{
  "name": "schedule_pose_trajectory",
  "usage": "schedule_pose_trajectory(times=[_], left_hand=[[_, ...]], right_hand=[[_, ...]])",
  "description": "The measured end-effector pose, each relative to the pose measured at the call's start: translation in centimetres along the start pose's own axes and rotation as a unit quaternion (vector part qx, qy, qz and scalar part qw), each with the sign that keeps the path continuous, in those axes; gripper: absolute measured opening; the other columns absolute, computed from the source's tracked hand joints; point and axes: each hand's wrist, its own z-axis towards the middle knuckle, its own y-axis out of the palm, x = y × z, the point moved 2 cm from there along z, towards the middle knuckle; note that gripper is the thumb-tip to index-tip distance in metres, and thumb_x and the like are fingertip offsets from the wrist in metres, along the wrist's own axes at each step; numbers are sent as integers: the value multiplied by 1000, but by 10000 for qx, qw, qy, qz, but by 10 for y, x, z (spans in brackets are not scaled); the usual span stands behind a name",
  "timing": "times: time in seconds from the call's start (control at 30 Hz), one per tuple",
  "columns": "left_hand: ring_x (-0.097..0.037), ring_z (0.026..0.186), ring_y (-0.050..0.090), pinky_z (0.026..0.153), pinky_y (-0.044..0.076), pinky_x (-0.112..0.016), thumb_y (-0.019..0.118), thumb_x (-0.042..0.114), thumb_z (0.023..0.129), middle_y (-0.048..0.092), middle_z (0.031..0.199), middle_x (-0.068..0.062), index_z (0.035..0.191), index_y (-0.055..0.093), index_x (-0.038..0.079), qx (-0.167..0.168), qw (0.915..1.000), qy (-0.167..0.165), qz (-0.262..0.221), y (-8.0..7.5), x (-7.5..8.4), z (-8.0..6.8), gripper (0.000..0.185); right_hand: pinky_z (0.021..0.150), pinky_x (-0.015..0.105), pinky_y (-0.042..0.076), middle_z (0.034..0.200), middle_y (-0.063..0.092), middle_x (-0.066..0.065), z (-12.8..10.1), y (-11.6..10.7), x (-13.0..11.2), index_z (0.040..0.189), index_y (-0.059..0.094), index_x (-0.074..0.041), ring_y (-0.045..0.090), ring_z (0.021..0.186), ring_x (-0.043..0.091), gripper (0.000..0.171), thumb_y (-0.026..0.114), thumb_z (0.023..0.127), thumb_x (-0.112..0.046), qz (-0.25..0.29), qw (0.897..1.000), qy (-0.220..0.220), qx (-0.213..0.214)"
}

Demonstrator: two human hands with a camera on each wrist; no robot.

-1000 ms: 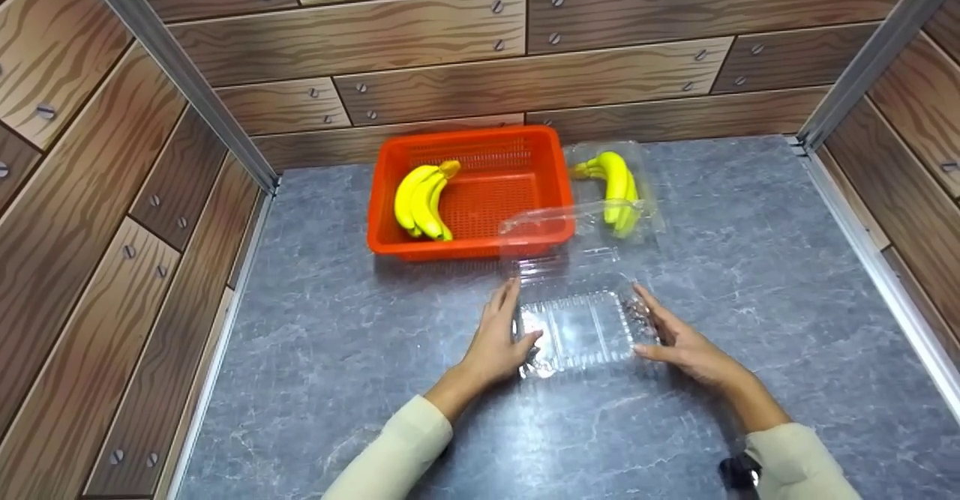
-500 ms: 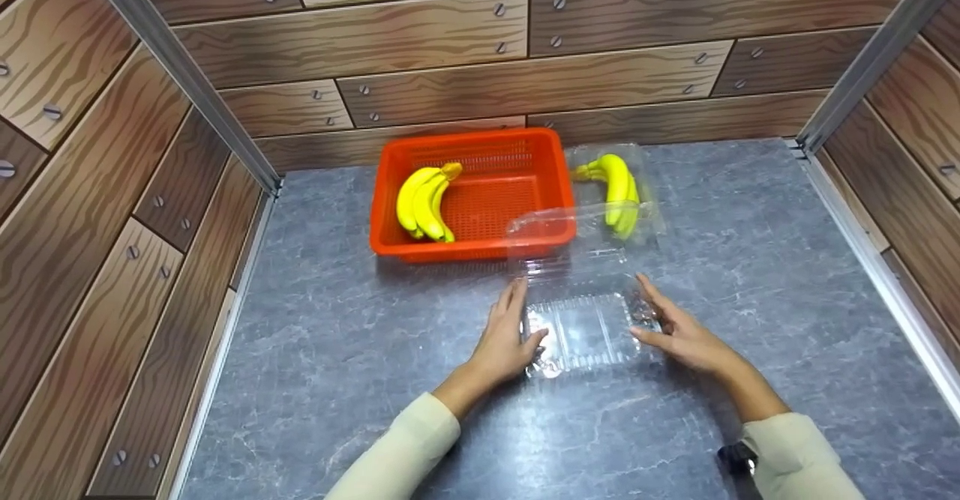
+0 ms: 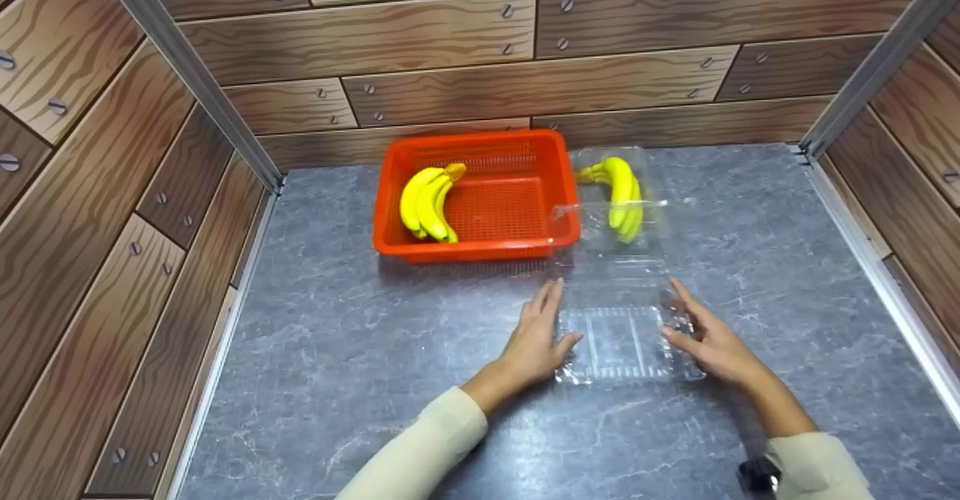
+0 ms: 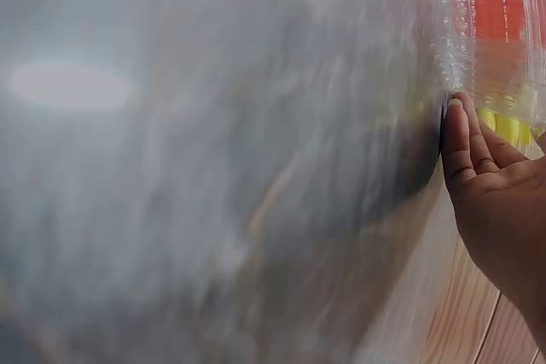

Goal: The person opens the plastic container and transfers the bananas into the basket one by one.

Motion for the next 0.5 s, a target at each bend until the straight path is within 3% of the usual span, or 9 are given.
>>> schedule_pose_trajectory(times=[0.07,0.2,0.4,0.5], left_hand=[[-35,158,38,129,39,-49,71,36,102,22,179,-12,173,15,18,-27,10000,-8,6,5,5,1,92],[-33,155,43,128,41,-45,70,37,103,22,180,-9,173,18,15,-1,9999,73,89,13,11,5,90],[-31,153,45,129,39,-42,68,41,103,19,181,-5,173,16,15,-45,10000,78,42,25,21,12,90],[-27,156,44,131,36,-40,67,45,103,21,181,-2,173,17,19,2,10000,-57,-25,30,25,15,89]], right_hand=[[97,12,50,157,52,32,-5,-4,4,172,16,-10,62,123,-4,85,68,105,-17,37,9999,7,95],[100,6,46,156,53,32,-15,-11,13,172,17,-9,49,132,-14,83,66,105,-12,365,9990,-90,233],[104,2,41,145,62,-10,-23,-23,25,171,19,-5,38,137,-22,80,64,104,-6,628,9967,-321,407],[102,2,43,142,59,-21,-25,-28,29,171,20,-8,38,139,-18,79,64,105,-8,472,9976,-209,470]])
